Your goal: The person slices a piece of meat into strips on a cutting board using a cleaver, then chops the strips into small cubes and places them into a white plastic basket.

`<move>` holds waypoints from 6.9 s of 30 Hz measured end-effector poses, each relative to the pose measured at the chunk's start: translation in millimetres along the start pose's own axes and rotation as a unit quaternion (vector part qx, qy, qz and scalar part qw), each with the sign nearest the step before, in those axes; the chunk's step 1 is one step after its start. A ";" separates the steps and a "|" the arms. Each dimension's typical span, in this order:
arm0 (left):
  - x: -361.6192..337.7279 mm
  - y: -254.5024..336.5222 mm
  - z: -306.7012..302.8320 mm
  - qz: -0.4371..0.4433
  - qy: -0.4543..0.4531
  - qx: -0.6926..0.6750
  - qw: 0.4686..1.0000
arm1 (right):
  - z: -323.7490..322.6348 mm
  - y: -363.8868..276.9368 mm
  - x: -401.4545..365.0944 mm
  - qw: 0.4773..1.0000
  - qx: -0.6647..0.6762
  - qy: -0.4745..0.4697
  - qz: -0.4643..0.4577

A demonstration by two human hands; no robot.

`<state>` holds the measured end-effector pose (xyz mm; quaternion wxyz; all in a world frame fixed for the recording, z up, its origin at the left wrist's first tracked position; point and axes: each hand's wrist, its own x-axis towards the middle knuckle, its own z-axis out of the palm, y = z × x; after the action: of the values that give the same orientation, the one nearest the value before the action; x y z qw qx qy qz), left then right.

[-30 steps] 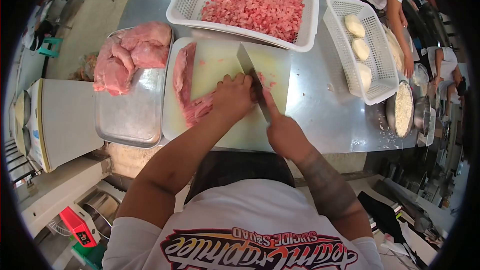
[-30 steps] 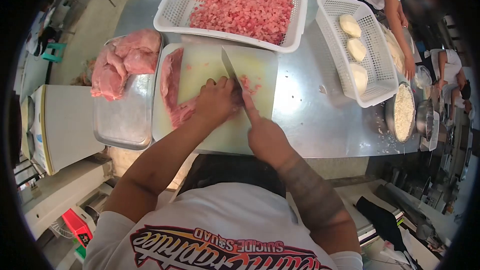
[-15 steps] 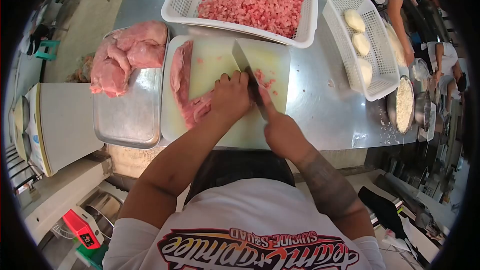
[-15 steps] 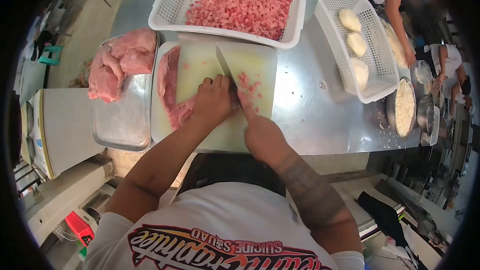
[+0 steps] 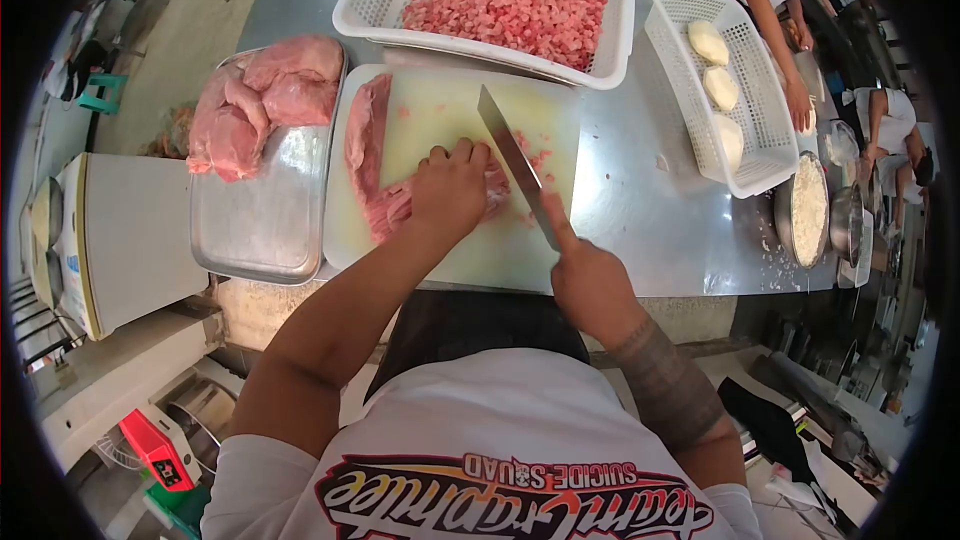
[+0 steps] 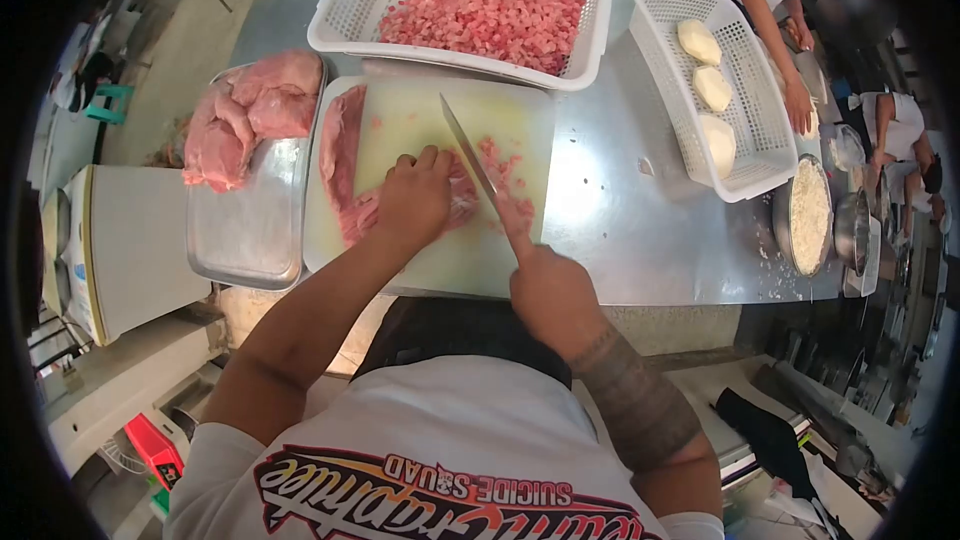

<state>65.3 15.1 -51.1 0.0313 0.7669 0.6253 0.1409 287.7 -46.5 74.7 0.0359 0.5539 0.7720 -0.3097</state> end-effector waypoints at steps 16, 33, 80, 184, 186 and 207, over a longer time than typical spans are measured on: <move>2.9 -0.1 -6.0 -0.002 -0.035 -0.020 0.999 | 9.1 -0.4 44.3 0.996 0.049 0.042 -0.056; -2.9 -2.6 -4.7 0.002 -0.018 -0.042 0.999 | -0.1 -15.7 38.4 0.993 0.097 0.035 -0.058; 8.3 -11.0 8.5 -0.074 0.023 -0.049 0.996 | 8.5 25.8 30.1 0.999 -0.004 -0.001 -0.034; -6.9 -25.9 -6.7 -0.085 0.001 -0.049 0.995 | 36.9 -28.3 101.1 0.994 0.066 0.001 -0.086; -7.3 -23.1 -9.2 -0.082 0.005 -0.057 0.995 | 26.0 -27.9 93.1 0.996 0.060 -0.015 -0.069; -11.7 -31.7 -7.6 -0.108 0.030 -0.061 0.992 | 27.6 -18.3 79.6 0.996 0.061 0.000 -0.070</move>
<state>31.2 9.6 -53.1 0.0741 0.6867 0.6956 0.1977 233.2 2.0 28.8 -0.0200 0.4994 0.7886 -0.3583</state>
